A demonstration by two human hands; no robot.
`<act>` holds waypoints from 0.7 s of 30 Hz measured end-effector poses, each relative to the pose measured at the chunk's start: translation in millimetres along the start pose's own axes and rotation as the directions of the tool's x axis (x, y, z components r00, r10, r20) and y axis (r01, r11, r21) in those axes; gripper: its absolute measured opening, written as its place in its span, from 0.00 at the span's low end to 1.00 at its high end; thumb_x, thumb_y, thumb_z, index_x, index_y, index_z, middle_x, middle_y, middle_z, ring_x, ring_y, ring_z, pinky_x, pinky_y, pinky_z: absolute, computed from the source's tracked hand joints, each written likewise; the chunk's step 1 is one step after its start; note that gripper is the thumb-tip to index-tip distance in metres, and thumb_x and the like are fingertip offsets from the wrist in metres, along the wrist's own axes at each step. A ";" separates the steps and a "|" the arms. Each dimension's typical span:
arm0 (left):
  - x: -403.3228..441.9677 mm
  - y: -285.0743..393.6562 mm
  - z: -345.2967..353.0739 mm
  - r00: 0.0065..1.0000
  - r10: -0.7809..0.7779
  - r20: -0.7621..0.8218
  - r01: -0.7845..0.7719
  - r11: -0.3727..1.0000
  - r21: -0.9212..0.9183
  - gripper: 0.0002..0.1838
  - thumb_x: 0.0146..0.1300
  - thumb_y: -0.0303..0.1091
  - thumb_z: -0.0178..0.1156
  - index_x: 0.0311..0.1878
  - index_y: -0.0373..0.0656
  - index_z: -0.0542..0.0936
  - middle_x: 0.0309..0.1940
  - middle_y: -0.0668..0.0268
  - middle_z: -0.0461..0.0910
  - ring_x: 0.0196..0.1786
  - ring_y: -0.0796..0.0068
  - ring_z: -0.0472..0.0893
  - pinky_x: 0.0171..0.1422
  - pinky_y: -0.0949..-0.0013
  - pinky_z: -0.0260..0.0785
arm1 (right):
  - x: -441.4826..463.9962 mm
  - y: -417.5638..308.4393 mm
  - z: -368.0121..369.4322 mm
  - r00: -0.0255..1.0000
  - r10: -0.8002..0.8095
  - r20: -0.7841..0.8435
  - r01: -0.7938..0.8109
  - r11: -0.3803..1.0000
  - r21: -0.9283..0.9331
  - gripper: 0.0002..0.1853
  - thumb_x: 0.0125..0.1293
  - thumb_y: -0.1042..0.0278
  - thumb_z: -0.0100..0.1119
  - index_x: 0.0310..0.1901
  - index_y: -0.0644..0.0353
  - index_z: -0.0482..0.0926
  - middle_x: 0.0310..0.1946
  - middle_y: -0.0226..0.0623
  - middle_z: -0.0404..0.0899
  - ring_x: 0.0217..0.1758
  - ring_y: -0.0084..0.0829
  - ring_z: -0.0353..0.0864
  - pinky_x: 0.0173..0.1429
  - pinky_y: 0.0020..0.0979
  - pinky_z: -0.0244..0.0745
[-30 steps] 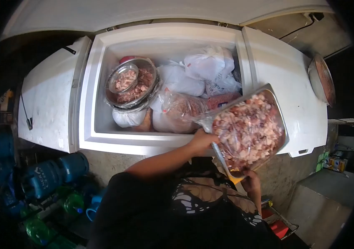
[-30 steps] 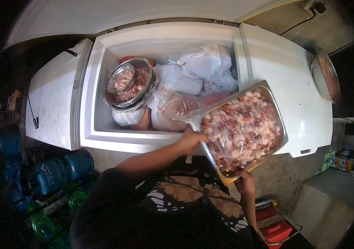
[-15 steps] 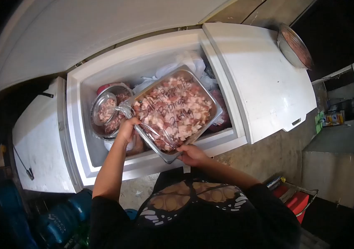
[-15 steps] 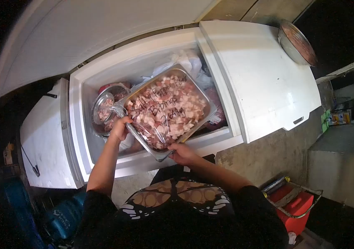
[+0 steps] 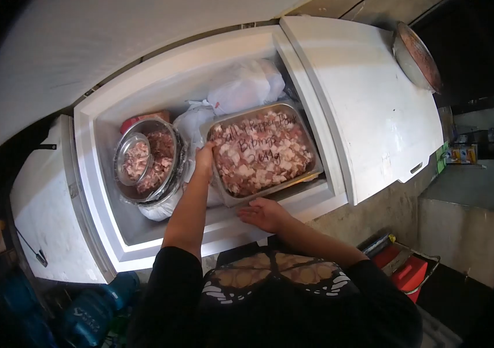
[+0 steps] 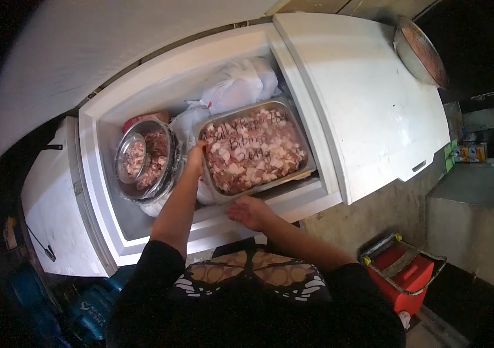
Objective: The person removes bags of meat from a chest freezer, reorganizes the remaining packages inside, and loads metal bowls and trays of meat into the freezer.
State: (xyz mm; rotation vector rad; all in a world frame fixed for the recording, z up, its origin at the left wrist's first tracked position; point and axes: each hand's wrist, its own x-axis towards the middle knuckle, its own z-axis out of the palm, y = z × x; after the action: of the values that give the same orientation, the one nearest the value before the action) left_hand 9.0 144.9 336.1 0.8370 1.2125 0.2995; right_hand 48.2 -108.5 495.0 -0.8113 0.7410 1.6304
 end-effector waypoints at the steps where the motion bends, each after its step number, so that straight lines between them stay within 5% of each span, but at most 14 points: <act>1: -6.6 4.6 5.5 0.997 0.077 -0.007 -0.077 0.997 0.010 0.23 0.51 0.37 0.54 0.48 0.30 0.71 0.34 0.53 0.76 0.38 0.66 0.76 0.47 0.67 0.66 | -19.3 -8.8 13.4 1.000 0.015 0.000 -0.015 0.997 -0.081 0.18 0.57 0.70 0.51 0.50 0.59 0.67 0.49 0.41 0.70 0.50 0.42 0.71 0.54 0.44 0.68; 4: -38.1 23.6 10.8 0.953 0.300 -0.045 -0.280 0.928 0.247 0.23 0.57 0.39 0.50 0.50 0.29 0.69 0.40 0.47 0.75 0.42 0.58 0.76 0.51 0.64 0.65 | -67.9 -37.0 28.1 0.982 -0.101 0.161 0.168 0.862 -0.478 0.19 0.56 0.69 0.54 0.51 0.59 0.68 0.51 0.46 0.68 0.53 0.44 0.70 0.55 0.43 0.67; 6: -57.9 25.4 15.2 0.900 0.434 -0.034 -0.361 0.787 0.501 0.23 0.60 0.40 0.48 0.51 0.28 0.68 0.42 0.45 0.75 0.44 0.53 0.76 0.51 0.62 0.65 | -71.1 -54.8 4.7 0.849 -0.472 0.235 0.420 0.335 -0.843 0.22 0.58 0.65 0.55 0.55 0.56 0.66 0.54 0.48 0.66 0.56 0.48 0.67 0.59 0.44 0.63; 7: -63.8 20.0 17.6 0.871 0.491 -0.015 -0.373 0.680 0.632 0.23 0.61 0.40 0.48 0.51 0.28 0.68 0.42 0.44 0.75 0.45 0.50 0.75 0.51 0.61 0.65 | -70.1 -61.1 -7.4 0.728 -0.594 0.343 0.420 -0.010 -0.908 0.24 0.58 0.64 0.55 0.57 0.55 0.65 0.55 0.49 0.65 0.58 0.50 0.66 0.61 0.45 0.60; 9: -74.6 14.5 24.7 0.758 0.652 0.029 -0.431 0.466 0.773 0.22 0.62 0.39 0.49 0.51 0.28 0.66 0.41 0.40 0.74 0.46 0.42 0.73 0.51 0.58 0.64 | -68.5 -69.4 -23.2 0.522 -0.713 0.469 0.152 -0.464 -0.873 0.27 0.56 0.59 0.58 0.58 0.49 0.65 0.59 0.47 0.61 0.62 0.52 0.59 0.64 0.48 0.56; 10: -79.7 15.0 25.4 0.778 0.629 0.007 -0.407 0.495 0.767 0.21 0.62 0.39 0.49 0.49 0.28 0.67 0.43 0.38 0.73 0.47 0.40 0.72 0.52 0.56 0.63 | -65.6 -70.7 -28.5 0.416 -0.721 0.554 -0.038 -0.622 -0.782 0.28 0.55 0.57 0.60 0.58 0.46 0.65 0.61 0.47 0.58 0.64 0.53 0.56 0.65 0.49 0.53; 16: -78.3 24.0 24.1 0.822 0.569 0.004 -0.386 0.552 0.739 0.16 0.60 0.35 0.50 0.40 0.28 0.69 0.40 0.36 0.71 0.45 0.38 0.71 0.51 0.52 0.62 | -33.0 -122.5 -34.6 0.493 -0.413 0.766 -0.029 -0.888 -0.460 0.32 0.47 0.44 0.62 0.56 0.38 0.69 0.62 0.45 0.56 0.66 0.54 0.51 0.65 0.59 0.44; 21: -70.4 25.0 30.5 0.796 0.606 -0.015 -0.399 0.543 0.738 0.13 0.60 0.33 0.51 0.33 0.29 0.68 0.33 0.38 0.71 0.40 0.38 0.72 0.48 0.50 0.60 | -3.8 -157.9 -52.6 0.503 -0.212 0.838 0.084 -0.953 -0.291 0.30 0.45 0.37 0.61 0.53 0.34 0.73 0.63 0.39 0.57 0.68 0.52 0.49 0.65 0.60 0.41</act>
State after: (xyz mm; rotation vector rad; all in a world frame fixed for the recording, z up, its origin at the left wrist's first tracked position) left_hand 17.1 105.8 406.3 1.9157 1.3275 0.4395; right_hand 210.3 -123.6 460.0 -2.0633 -2.0240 0.2389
